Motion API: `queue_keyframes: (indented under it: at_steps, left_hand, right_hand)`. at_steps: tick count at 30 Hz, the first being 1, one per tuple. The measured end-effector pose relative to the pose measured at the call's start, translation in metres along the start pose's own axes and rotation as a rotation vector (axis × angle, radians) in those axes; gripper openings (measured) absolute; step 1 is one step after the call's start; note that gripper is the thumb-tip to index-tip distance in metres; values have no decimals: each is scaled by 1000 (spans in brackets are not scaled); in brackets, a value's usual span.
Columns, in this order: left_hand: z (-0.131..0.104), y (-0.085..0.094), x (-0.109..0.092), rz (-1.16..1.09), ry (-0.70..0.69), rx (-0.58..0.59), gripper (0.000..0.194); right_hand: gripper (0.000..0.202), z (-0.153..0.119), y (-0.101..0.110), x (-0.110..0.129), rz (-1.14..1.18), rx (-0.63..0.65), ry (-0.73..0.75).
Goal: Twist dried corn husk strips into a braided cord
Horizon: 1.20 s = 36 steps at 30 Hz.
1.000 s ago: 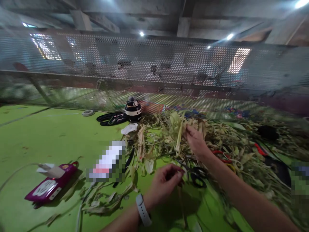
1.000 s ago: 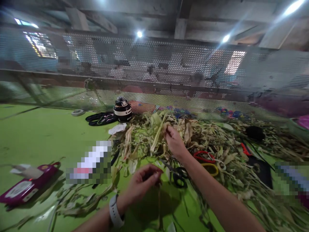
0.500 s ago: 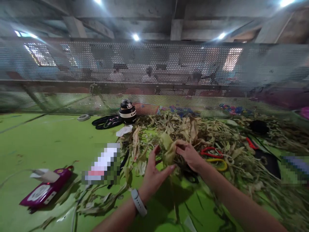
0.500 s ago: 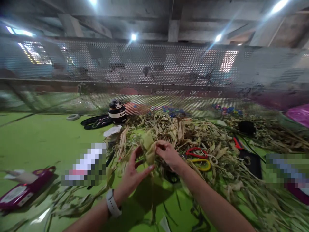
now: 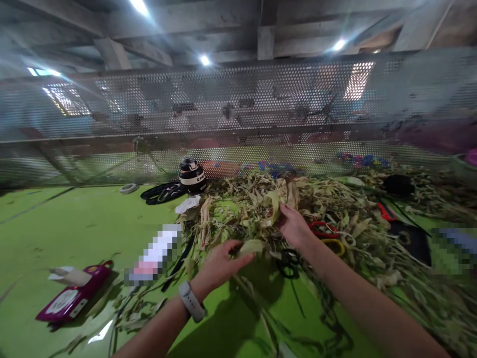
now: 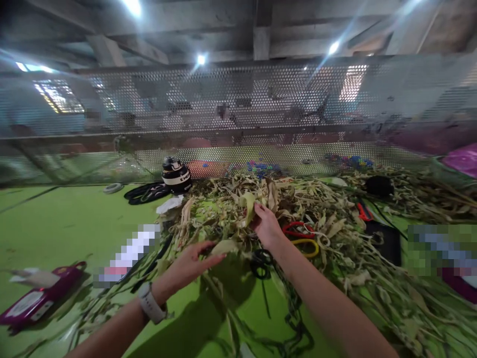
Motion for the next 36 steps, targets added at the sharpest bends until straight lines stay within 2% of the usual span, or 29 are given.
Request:
queue_keyframes:
  at_steps: [1, 3, 5, 7, 9, 11, 15, 17, 21, 23, 27, 31, 34, 36]
  left_hand:
    - [0, 5, -10, 74, -94, -36, 48]
    - [2, 10, -29, 182, -269, -97, 42]
    - [8, 8, -42, 265, -448, -179, 37]
    - [18, -2, -47, 359, -585, -222, 43]
    - [32, -18, -43, 372, -636, -167, 38]
    - [42, -28, -38, 333, -669, -142, 27]
    - [49, -37, -34, 314, -661, -87, 25]
    - [48, -36, -35, 319, -663, -65, 26]
    - [43, -34, -41, 215, -758, 24, 29]
    - [42, -32, -41, 166, -745, 53, 30]
    - [46, -31, -35, 167, -618, 69, 27]
    - [42, -43, -41, 153, -721, 166, 26]
    - [40, -53, -46, 121, -796, 227, 25]
    - [40, -55, -47, 98, -805, 244, 25]
  right_hand:
    - [21, 0, -1, 1, 18, 5, 2]
    - [20, -3, -5, 2, 41, 25, 5]
    - [20, -8, -12, 2, 51, 51, 6]
    - [21, -12, -18, 3, 56, 72, 5]
    - [21, -16, -22, 4, 60, 84, 7]
    - [21, -17, -23, 7, 66, 80, 21]
    - [21, -18, -22, 12, 100, 67, 23]
    - [21, -20, -26, 12, 69, 132, -2]
    - [19, -25, -37, 11, -146, 267, -2]
    - [18, -25, -35, 13, -194, 237, 38]
    - [22, -22, -34, 18, -338, 173, 79]
    - [29, -22, -36, 18, -566, 159, 51]
    - [27, -25, -39, 17, -544, 199, 20]
    - [25, -25, -39, 15, -448, 211, -4]
Point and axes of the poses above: each hand's wrist, its own z-axis towards the middle knuckle, its own y-axis out of the back of the hand, x = y × z, the point moved 6 cm from there along z, towards the middle knuckle, and after that the axes turned 6 degrees about -y, right-handed, at the moved point
